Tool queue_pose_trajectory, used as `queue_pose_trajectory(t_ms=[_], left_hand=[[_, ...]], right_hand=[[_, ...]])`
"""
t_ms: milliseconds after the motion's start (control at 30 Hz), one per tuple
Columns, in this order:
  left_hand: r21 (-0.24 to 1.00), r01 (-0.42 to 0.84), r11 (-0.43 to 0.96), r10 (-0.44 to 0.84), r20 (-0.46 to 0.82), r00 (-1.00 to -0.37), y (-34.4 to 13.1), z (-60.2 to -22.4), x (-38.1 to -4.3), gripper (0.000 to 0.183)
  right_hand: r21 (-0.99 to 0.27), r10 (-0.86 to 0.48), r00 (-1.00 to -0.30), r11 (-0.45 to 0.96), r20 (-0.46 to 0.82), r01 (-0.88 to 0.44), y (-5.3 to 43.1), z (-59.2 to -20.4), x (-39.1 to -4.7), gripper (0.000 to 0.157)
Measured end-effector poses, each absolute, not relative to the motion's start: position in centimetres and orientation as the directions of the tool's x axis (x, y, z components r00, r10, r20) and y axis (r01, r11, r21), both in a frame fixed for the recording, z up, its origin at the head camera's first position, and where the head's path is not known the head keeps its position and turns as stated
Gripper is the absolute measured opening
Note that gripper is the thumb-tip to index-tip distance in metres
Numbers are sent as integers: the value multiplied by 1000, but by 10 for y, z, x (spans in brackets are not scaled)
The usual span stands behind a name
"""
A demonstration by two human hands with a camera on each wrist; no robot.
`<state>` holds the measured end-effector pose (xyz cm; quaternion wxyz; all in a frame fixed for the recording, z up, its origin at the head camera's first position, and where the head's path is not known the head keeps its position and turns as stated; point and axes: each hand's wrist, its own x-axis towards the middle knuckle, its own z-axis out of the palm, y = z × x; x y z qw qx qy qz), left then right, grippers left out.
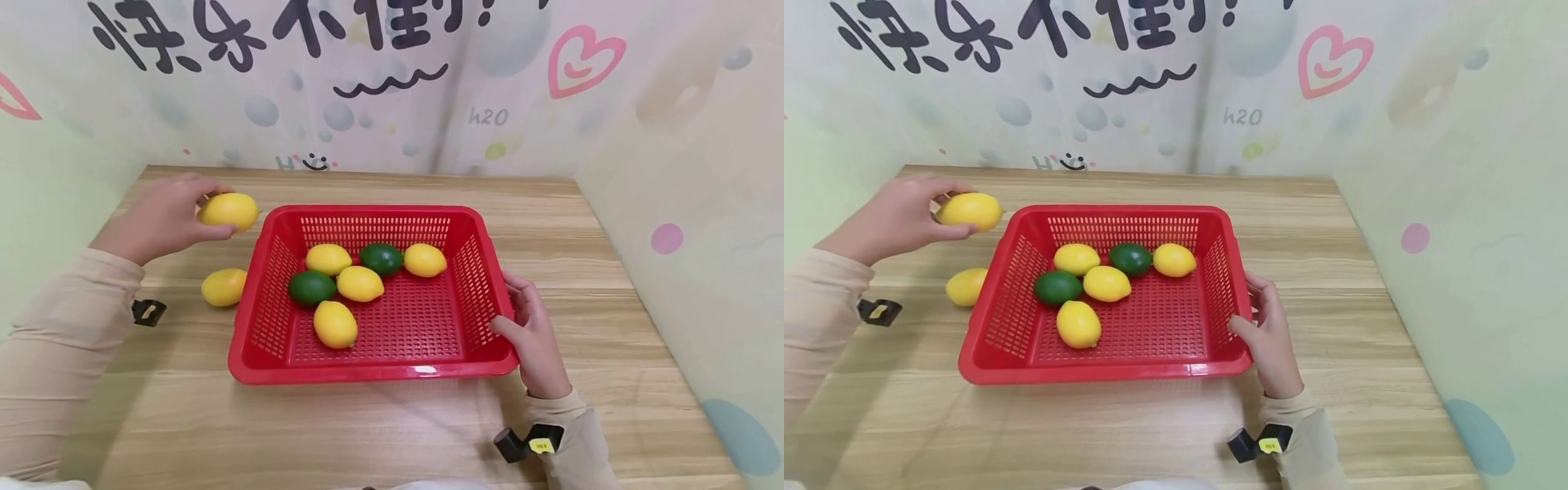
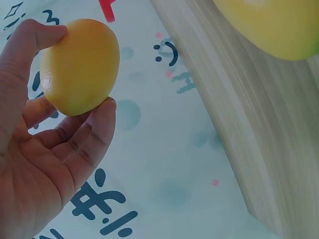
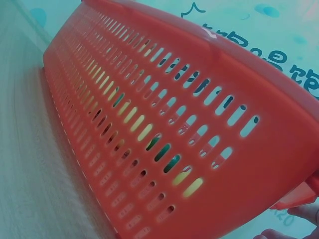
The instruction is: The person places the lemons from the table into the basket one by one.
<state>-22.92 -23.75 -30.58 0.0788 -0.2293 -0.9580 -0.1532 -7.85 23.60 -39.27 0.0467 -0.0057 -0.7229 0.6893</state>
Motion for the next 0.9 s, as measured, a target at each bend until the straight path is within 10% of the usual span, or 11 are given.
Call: queue_pose_trajectory(t_ms=[900], left_hand=[[279, 593, 755, 554, 211, -805, -181, -291, -242, 43]], right_hand=[[-997, 76, -994, 40, 73, -70, 236, -392, -79, 67]])
